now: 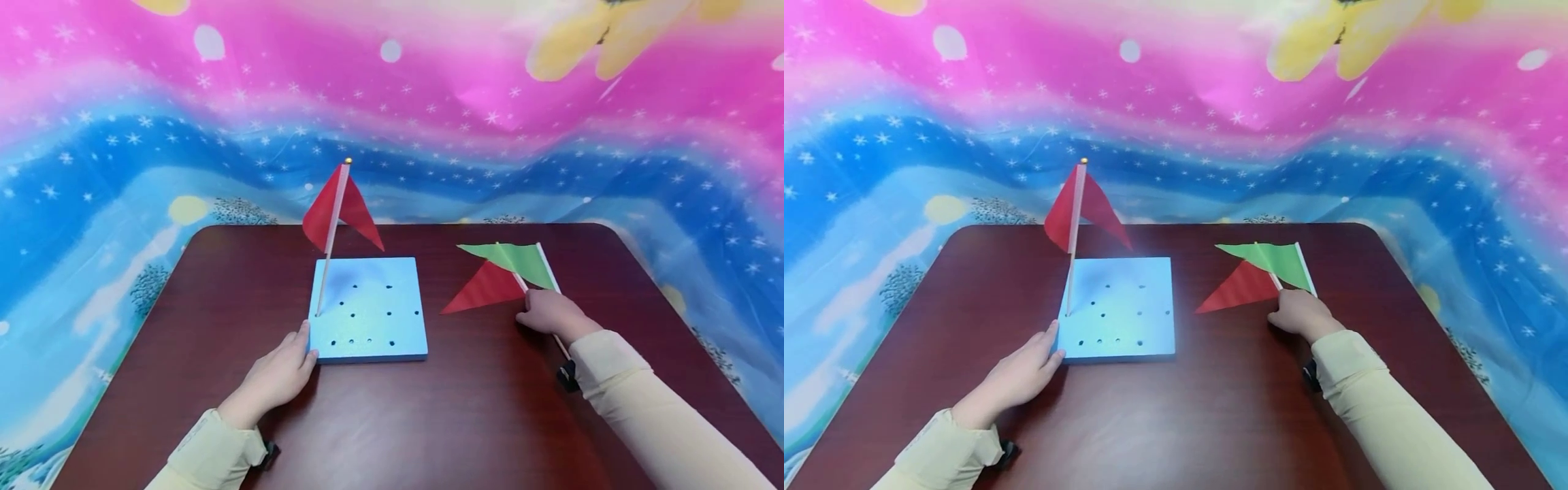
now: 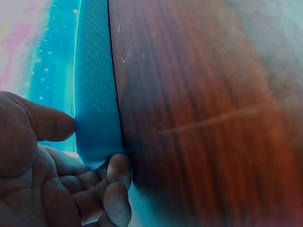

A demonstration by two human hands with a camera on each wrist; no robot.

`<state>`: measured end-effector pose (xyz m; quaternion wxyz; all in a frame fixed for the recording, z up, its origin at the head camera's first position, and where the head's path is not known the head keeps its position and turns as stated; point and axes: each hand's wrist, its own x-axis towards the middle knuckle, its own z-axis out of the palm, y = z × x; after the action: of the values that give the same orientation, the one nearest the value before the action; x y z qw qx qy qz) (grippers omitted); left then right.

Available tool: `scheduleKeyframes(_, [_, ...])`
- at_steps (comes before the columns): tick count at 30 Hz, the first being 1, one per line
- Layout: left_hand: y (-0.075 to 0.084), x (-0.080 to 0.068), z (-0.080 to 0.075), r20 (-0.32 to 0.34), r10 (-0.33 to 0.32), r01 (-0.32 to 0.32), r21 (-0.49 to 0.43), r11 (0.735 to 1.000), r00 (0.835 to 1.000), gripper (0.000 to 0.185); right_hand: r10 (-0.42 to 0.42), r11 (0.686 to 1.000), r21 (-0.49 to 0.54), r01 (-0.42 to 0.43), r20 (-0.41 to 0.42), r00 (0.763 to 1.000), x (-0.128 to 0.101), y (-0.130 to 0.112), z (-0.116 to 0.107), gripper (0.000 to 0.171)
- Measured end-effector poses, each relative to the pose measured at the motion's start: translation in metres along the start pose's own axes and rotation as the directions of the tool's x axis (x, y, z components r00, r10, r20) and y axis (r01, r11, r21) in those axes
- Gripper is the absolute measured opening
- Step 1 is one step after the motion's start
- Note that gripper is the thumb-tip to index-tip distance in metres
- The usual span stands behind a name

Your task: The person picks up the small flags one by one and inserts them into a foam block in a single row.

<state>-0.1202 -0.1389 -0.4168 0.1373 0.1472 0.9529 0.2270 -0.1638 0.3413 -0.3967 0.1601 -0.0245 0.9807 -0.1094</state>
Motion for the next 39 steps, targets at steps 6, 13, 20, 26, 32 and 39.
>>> scheduleKeyframes(6, [-0.004,-0.006,0.003,-0.013,-0.019,0.018,-0.007,1.0,1.0,0.065,0.001,1.0,0.007,-0.001,-0.04,0.999,0.002,-0.006,0.0,0.018])
scheduleKeyframes(13, [-0.002,-0.004,0.004,-0.025,-0.004,0.004,0.009,1.0,1.0,0.063,0.033,0.999,-0.019,-0.033,-0.018,0.999,-0.002,0.004,-0.003,0.019])
scheduleKeyframes(20, [0.001,-0.002,0.003,-0.024,0.008,-0.007,0.009,1.0,1.0,0.063,0.027,0.999,-0.037,-0.027,0.001,1.0,-0.002,0.008,-0.002,0.017])
scheduleKeyframes(26, [0.003,-0.001,0.002,-0.028,0.006,-0.005,0.019,1.0,1.0,0.063,0.016,0.999,-0.029,-0.017,-0.017,1.0,-0.002,0.011,-0.003,0.016])
scheduleKeyframes(32, [0.003,-0.001,0.002,-0.025,0.014,-0.014,0.006,1.0,1.0,0.064,0.068,0.998,0.001,-0.068,0.0,0.998,-0.006,0.017,-0.006,0.023])
scheduleKeyframes(39, [0.002,-0.002,0.001,-0.023,0.011,-0.011,0.005,1.0,1.0,0.063,0.068,0.997,-0.034,-0.066,0.074,0.995,-0.012,0.022,-0.008,0.021])
